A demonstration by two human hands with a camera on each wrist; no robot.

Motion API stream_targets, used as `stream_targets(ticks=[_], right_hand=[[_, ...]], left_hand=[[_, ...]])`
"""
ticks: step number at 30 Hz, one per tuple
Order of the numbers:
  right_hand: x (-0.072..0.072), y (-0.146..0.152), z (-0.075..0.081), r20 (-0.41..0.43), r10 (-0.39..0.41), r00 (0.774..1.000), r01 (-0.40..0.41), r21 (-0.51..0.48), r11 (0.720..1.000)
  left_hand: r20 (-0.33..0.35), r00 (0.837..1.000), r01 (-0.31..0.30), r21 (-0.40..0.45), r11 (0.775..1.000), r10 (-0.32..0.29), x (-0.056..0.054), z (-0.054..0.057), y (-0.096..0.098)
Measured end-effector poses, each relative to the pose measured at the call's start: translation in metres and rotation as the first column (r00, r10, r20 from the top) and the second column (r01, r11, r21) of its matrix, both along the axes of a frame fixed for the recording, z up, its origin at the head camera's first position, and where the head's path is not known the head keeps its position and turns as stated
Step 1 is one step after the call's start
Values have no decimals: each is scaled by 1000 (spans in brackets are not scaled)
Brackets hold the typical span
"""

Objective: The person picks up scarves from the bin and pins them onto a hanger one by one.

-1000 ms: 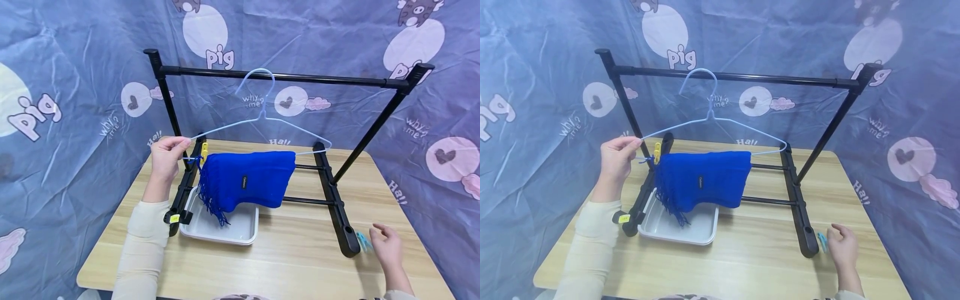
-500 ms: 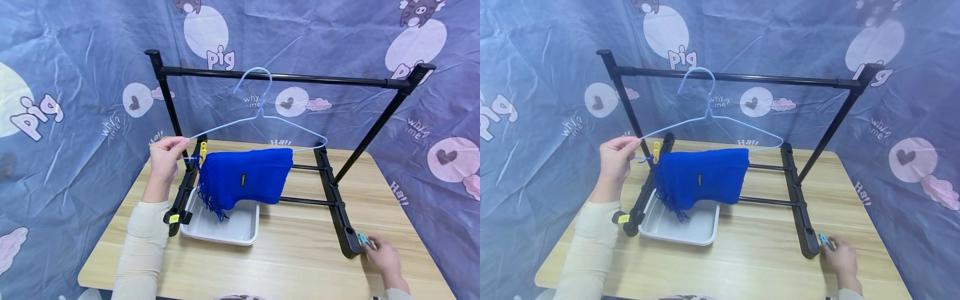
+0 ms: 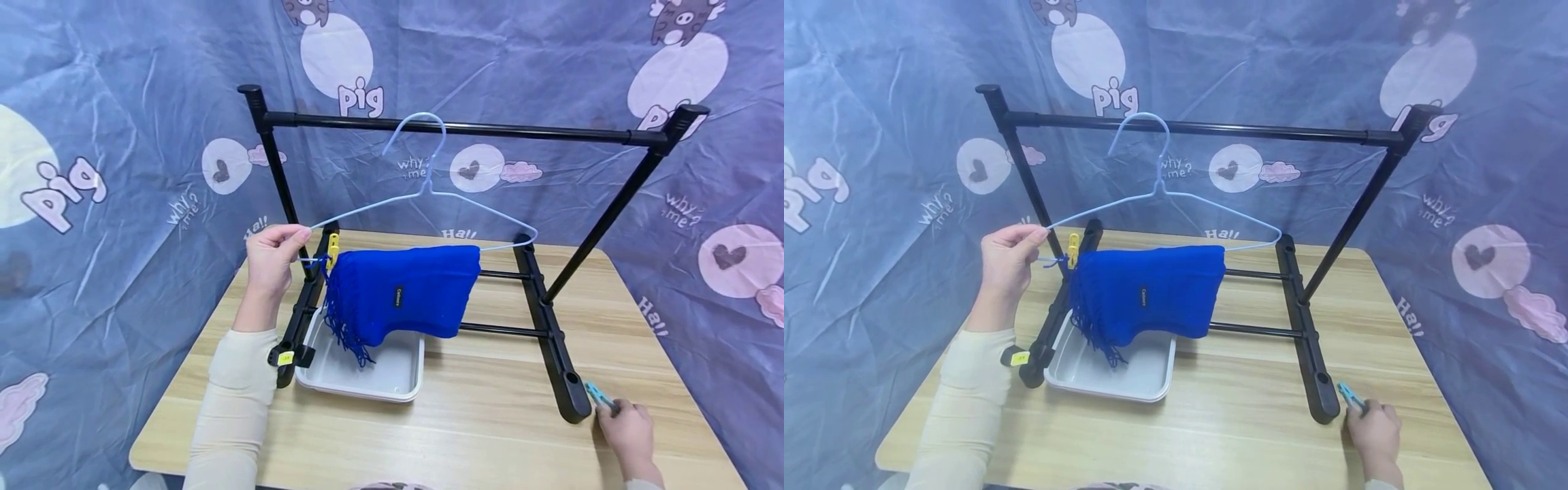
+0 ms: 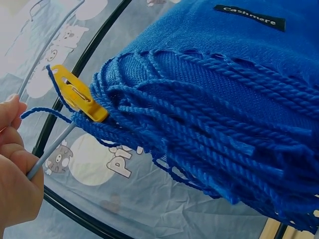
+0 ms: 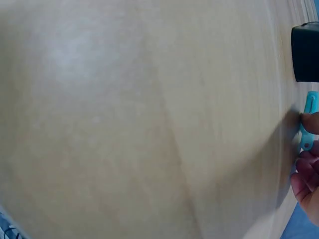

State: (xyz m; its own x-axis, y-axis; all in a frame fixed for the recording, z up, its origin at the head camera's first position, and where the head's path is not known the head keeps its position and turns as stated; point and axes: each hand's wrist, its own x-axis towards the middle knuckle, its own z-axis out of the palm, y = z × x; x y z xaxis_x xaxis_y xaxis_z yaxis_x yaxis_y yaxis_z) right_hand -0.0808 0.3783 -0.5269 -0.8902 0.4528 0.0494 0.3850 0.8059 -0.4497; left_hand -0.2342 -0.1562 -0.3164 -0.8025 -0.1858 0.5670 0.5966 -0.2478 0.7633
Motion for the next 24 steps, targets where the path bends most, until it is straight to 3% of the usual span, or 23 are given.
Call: stream_targets(ticks=[7,11,13,15,18,20,22,24], right_hand=[[5,1,4,-93,-109,990,97,-123,988],[-1,17,1,-204,-215,955,179,-179,967],[-10,34,-11,-271,-283,920,216,-251,944],[-21,52,-25,-344,-351,871,226,-354,907],[-40,74,-40,-442,-412,797,173,-486,856],[-53,80,-39,-516,-403,756,88,-529,844],[-67,82,-35,-600,-357,716,-56,-558,828],[-83,82,-29,-659,-320,681,-204,-590,781]], left_hand=[[-7,1000,9,11,1000,-9,-1,-1,0],[-5,1000,6,5,1000,-6,-1,-1,0],[-4,1000,4,4,1000,-4,-1,-1,0],[-2,1000,2,3,1000,-2,-1,-1,0],[1,1000,0,0,1000,0,0,0,-1],[5,1000,-1,-7,1000,1,0,0,-1],[7,1000,0,-10,1000,0,0,0,-1],[9,1000,1,-9,1000,-1,0,0,-1]])
